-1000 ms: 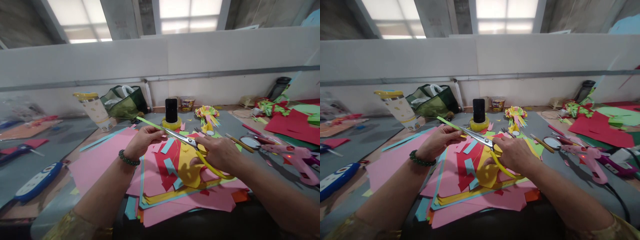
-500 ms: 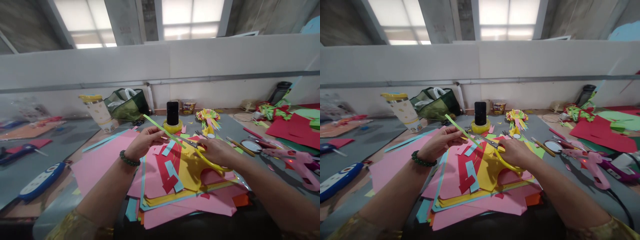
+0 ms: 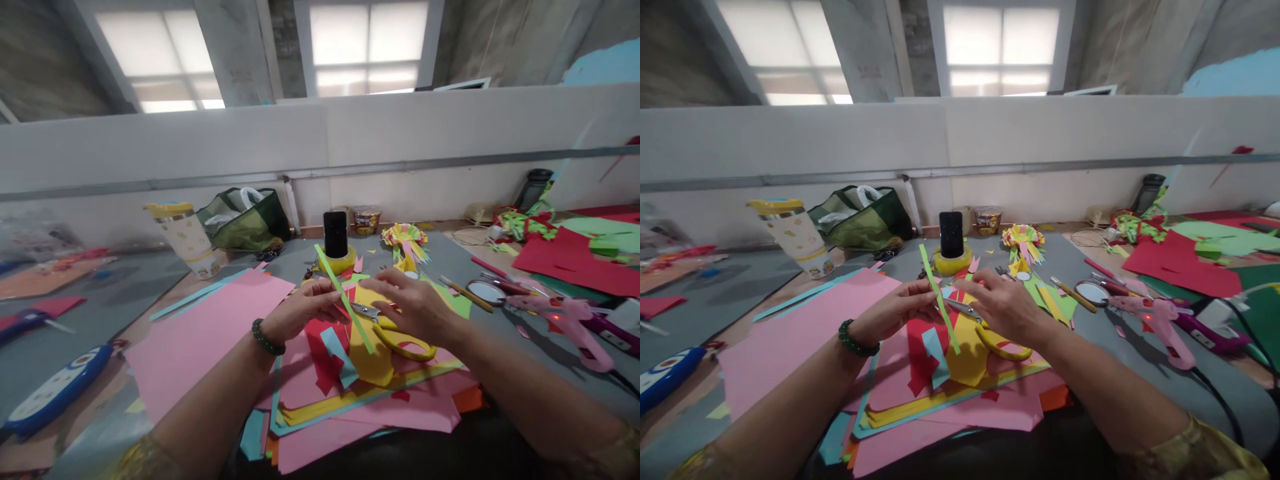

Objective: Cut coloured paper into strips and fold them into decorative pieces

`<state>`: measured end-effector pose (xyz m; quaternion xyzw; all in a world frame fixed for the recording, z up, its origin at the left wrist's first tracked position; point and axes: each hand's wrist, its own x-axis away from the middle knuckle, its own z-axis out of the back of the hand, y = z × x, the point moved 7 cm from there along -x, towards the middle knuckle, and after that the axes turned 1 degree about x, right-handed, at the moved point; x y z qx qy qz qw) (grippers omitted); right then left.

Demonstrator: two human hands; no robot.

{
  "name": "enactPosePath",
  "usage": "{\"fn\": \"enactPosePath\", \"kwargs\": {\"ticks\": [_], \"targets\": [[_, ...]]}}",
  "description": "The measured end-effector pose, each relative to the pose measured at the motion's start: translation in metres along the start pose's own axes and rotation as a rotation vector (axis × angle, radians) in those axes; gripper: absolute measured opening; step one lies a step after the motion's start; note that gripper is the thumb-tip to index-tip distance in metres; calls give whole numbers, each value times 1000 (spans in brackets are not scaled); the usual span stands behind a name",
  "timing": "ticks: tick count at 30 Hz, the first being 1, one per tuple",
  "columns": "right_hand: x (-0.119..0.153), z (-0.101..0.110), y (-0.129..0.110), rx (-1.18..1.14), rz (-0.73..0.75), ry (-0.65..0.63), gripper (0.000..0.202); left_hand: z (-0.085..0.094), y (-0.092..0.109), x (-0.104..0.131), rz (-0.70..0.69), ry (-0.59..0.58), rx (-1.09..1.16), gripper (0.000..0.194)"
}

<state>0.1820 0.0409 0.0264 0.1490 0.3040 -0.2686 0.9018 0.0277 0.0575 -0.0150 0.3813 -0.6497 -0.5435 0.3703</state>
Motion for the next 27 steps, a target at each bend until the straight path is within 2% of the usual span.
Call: {"fn": "enactPosePath", "kwargs": {"ticks": [2, 4, 7, 10, 13, 15, 18, 20, 23, 27], "targets": [[3, 9, -19, -73, 186, 151, 24, -10, -7, -1, 22, -49, 3, 43], [5, 11, -31, -133, 286, 202, 20, -17, -14, -2, 44, -73, -23, 41], [4, 6, -36, -268, 315, 144, 22, -20, -17, -3, 57, -55, -56, 39], [2, -2, -34, -446, 266, 8, 24, -14, -16, -4, 46, 48, 14, 42], [-1, -13, -29, -667, 118, -131, 29, -3, -13, -5, 24, 178, 87, 47], [-2, -23, -21, -831, -72, -189, 34, 0, -11, -5, 7, 211, 86, 46], [0, -40, -6, -1039, -420, -252, 44, -7, -12, -5, 8, 146, -5, 43], [4, -51, 0, -1134, -592, -315, 49, -14, -14, -5, 21, 84, -86, 40], [7, -59, 3, -1195, -724, -401, 50, -20, -16, -4, 30, 51, -151, 35], [8, -60, 4, -1218, -772, -431, 45, -23, -16, -3, 43, 38, -191, 30]]}}
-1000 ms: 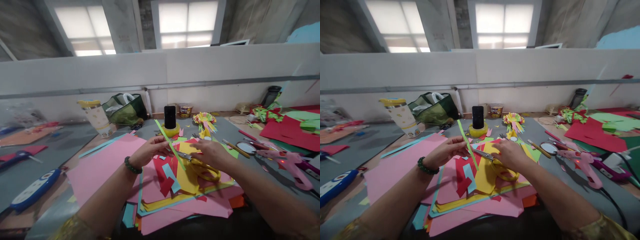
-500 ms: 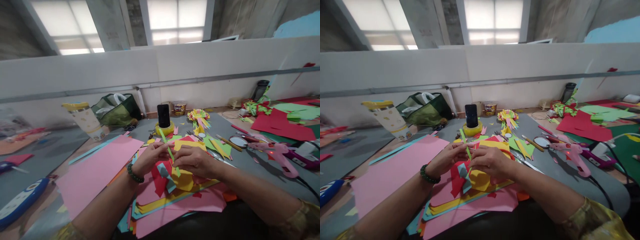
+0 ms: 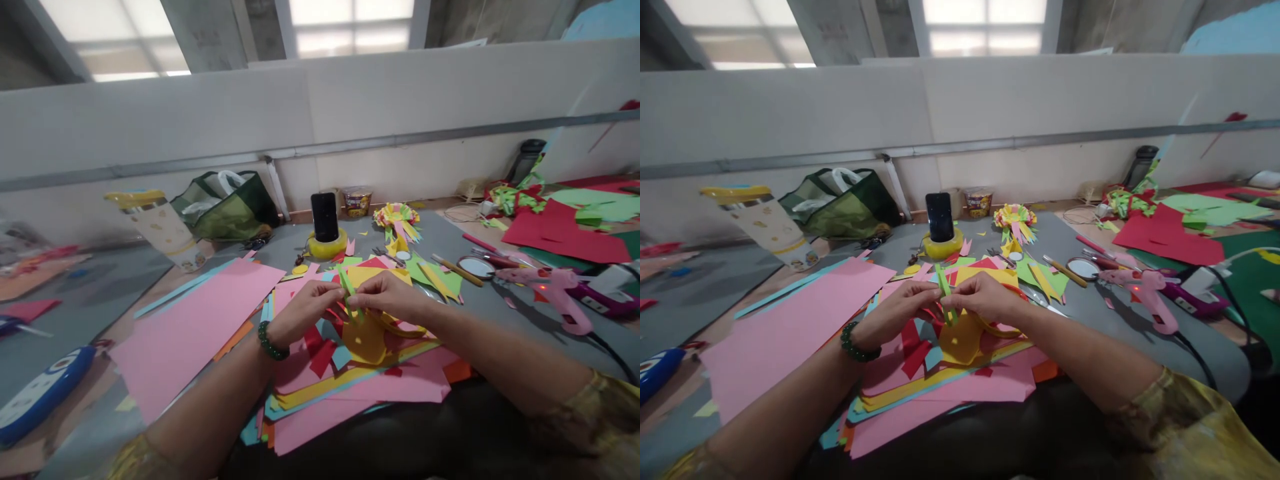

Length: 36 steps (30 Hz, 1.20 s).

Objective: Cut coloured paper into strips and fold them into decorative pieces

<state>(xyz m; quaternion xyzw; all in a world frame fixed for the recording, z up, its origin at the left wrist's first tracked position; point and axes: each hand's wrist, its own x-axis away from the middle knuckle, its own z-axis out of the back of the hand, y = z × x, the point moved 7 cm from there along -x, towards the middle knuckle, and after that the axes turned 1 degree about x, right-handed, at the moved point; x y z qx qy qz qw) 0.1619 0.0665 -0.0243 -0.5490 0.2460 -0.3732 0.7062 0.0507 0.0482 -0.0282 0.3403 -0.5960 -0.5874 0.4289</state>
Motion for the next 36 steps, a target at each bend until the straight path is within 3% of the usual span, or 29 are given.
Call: {"fn": "enactPosePath", "kwargs": {"ticks": [7, 13, 22, 30, 36], "targets": [[-1, 1, 8, -1, -49, -1, 45, -4, 4, 2, -7, -2, -82, 28], [0, -1, 13, -13, -91, -31, 41, -4, 4, 1, -45, 9, -90, 39], [0, -1, 5, -15, -10, -34, 49, 6, -4, -6, 27, 70, 204, 40], [1, 0, -5, -101, 109, 27, 42, 13, 7, -1, -87, 235, 116, 33], [2, -6, 3, -139, 62, -32, 41, 8, 6, -2, -84, 176, 145, 26]]}}
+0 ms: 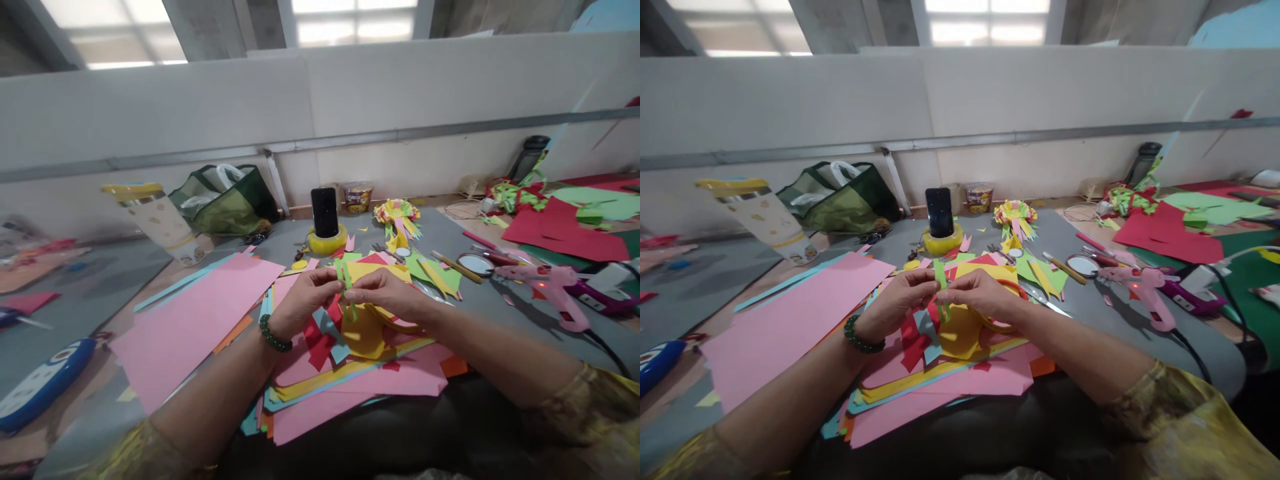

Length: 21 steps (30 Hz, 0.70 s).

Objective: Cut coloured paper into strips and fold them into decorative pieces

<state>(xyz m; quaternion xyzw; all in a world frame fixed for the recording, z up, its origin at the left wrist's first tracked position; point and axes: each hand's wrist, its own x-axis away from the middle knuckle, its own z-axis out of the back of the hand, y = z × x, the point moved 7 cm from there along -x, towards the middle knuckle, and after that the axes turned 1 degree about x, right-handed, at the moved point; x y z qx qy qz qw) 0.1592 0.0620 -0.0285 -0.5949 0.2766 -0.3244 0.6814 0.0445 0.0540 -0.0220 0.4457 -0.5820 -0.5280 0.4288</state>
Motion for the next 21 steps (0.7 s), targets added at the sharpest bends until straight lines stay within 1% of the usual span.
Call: {"fn": "enactPosePath", "kwargs": {"ticks": [5, 7, 12, 17, 21], "targets": [[0, 0, -1, -73, 12, -21, 36, -4, -4, -1, 76, -127, 262, 28], [0, 0, -3, -95, 20, -19, 35, -3, -5, -2, 93, -162, 317, 31], [3, -4, -7, -147, 19, -57, 33, 0, -11, -3, 146, -149, 334, 37], [3, -7, -6, -161, 5, -88, 34, -5, -10, -1, 131, -199, 296, 38], [2, -5, -7, -122, 33, -80, 36, -4, -6, 0, 108, -172, 262, 39]]}}
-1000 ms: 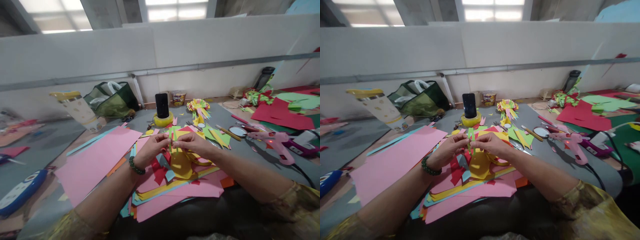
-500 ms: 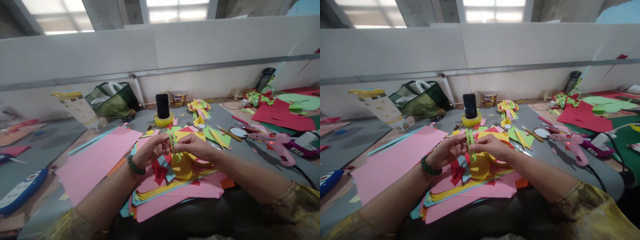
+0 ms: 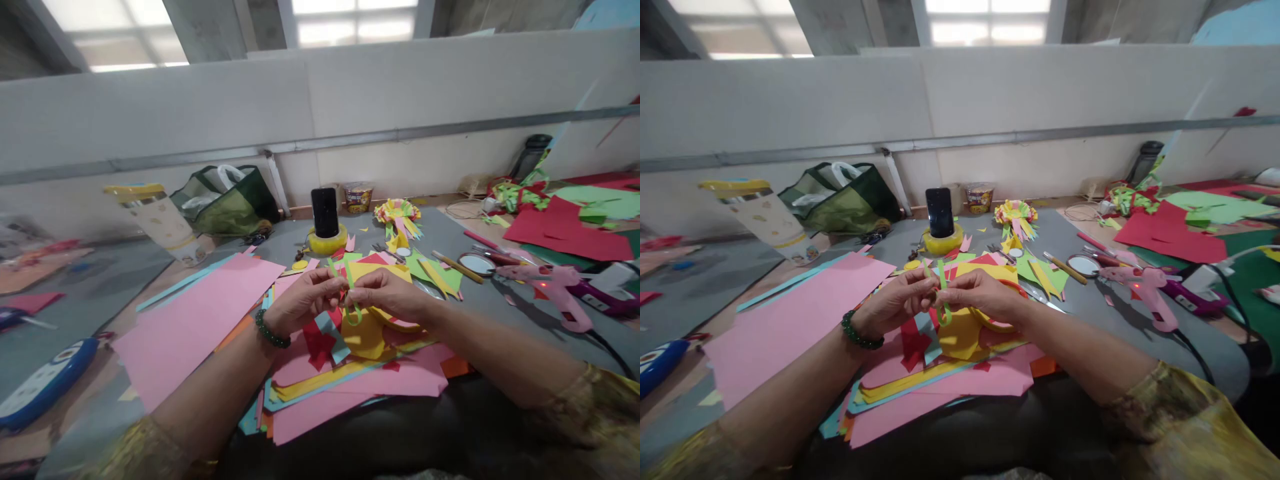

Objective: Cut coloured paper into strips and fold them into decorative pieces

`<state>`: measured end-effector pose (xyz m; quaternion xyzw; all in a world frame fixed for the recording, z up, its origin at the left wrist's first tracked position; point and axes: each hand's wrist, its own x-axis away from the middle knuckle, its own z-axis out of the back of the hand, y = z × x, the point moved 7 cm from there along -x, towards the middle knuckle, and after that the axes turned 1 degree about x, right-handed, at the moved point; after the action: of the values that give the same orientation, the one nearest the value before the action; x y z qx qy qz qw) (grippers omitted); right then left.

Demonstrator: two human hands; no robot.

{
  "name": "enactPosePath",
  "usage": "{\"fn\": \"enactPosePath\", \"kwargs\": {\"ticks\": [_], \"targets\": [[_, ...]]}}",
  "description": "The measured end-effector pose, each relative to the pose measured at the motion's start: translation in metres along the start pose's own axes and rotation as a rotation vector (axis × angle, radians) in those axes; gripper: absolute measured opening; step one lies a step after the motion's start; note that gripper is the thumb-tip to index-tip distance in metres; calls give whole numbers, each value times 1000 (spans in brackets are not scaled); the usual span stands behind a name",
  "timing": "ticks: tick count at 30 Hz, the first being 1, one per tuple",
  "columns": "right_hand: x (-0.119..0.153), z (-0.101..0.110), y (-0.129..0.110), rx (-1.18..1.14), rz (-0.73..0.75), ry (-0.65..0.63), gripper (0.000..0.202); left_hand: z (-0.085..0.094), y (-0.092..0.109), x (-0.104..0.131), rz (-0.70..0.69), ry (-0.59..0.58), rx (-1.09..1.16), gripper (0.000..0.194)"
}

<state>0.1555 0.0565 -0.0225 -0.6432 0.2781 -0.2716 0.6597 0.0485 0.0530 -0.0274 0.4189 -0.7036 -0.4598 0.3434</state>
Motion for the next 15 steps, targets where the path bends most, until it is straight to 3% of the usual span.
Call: {"fn": "enactPosePath", "kwargs": {"ticks": [7, 15], "targets": [[0, 5, -5, 146, 60, 66, 42, 5, 6, -1, -51, 36, -239, 41], [0, 10, 2, 260, 27, 107, 40, 4, 8, 2, -45, 50, -422, 34]]}}
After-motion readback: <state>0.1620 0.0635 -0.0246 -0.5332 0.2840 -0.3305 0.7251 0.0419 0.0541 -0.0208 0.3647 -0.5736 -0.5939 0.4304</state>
